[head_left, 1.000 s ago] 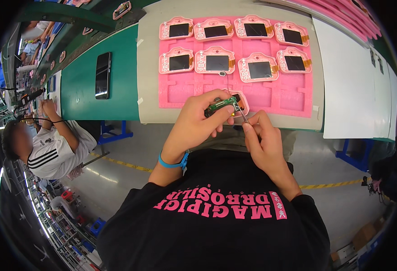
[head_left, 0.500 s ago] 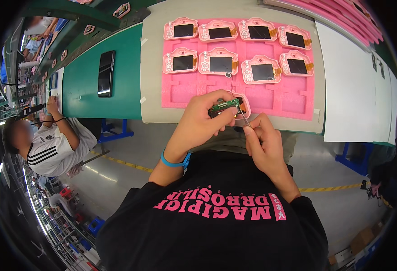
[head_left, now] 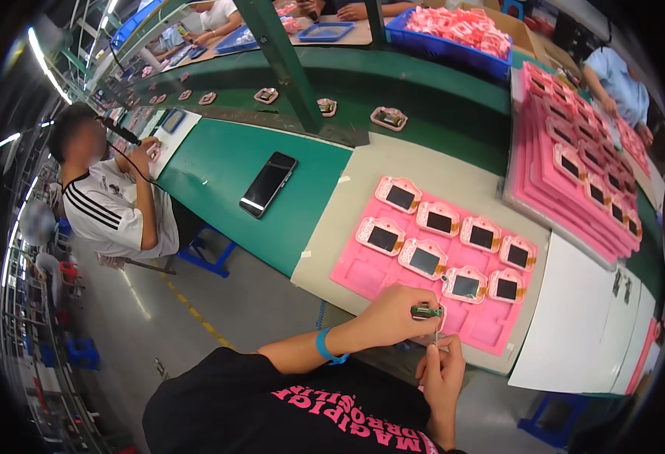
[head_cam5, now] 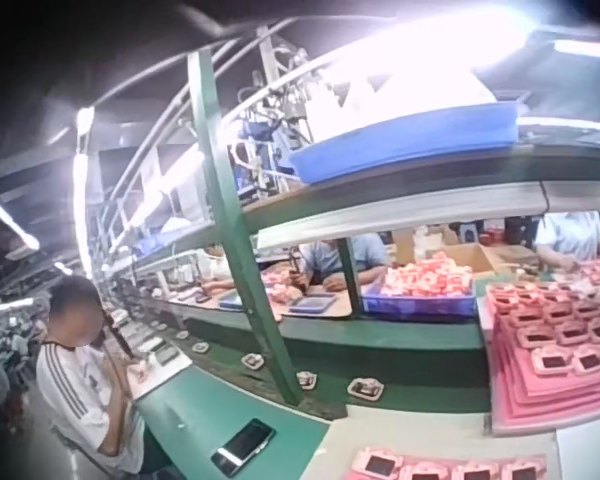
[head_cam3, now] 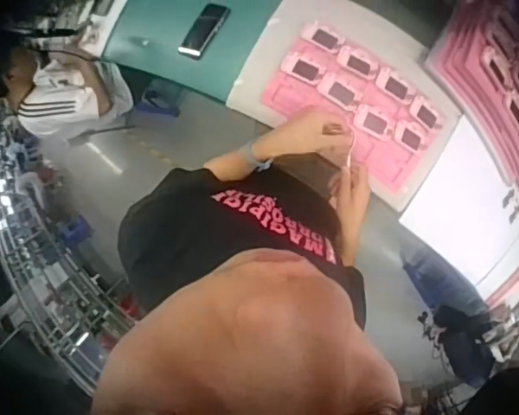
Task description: The recorder is assembling electronic components by applying a tool to circuit boards and placing them into a pink tray.
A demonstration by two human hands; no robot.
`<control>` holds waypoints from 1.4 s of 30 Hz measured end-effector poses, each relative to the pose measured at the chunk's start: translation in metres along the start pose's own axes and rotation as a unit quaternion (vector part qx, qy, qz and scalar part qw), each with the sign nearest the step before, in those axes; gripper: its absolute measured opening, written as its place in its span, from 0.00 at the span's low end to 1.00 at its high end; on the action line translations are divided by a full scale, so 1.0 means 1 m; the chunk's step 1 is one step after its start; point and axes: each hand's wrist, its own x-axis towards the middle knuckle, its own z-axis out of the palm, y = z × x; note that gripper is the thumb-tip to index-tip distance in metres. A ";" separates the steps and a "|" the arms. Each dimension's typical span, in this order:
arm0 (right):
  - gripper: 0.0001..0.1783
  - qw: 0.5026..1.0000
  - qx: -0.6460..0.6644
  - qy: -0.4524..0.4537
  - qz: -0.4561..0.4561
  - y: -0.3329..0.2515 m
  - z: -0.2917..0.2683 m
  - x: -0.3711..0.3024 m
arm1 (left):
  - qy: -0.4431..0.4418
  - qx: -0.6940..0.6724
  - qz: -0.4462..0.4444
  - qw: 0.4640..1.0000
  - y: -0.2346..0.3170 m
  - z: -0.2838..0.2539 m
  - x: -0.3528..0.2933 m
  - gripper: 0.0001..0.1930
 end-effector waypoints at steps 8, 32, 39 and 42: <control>0.16 0.968 -0.225 -0.010 -0.107 -0.034 0.002 -0.004 | -0.083 -0.086 -0.046 0.992 0.008 -0.026 -0.023 0.20; 0.20 0.889 -0.422 -0.072 -0.162 -0.011 0.027 0.072 | 0.187 0.189 0.217 0.939 -0.104 -0.019 -0.041 0.35; 0.14 0.905 -0.398 -0.052 -0.141 -0.021 0.036 0.081 | 0.169 0.159 0.209 0.950 -0.100 -0.023 -0.031 0.33; 0.18 0.915 -0.385 -0.045 -0.114 -0.023 0.031 0.097 | 0.171 0.177 0.221 0.944 -0.095 -0.027 -0.019 0.32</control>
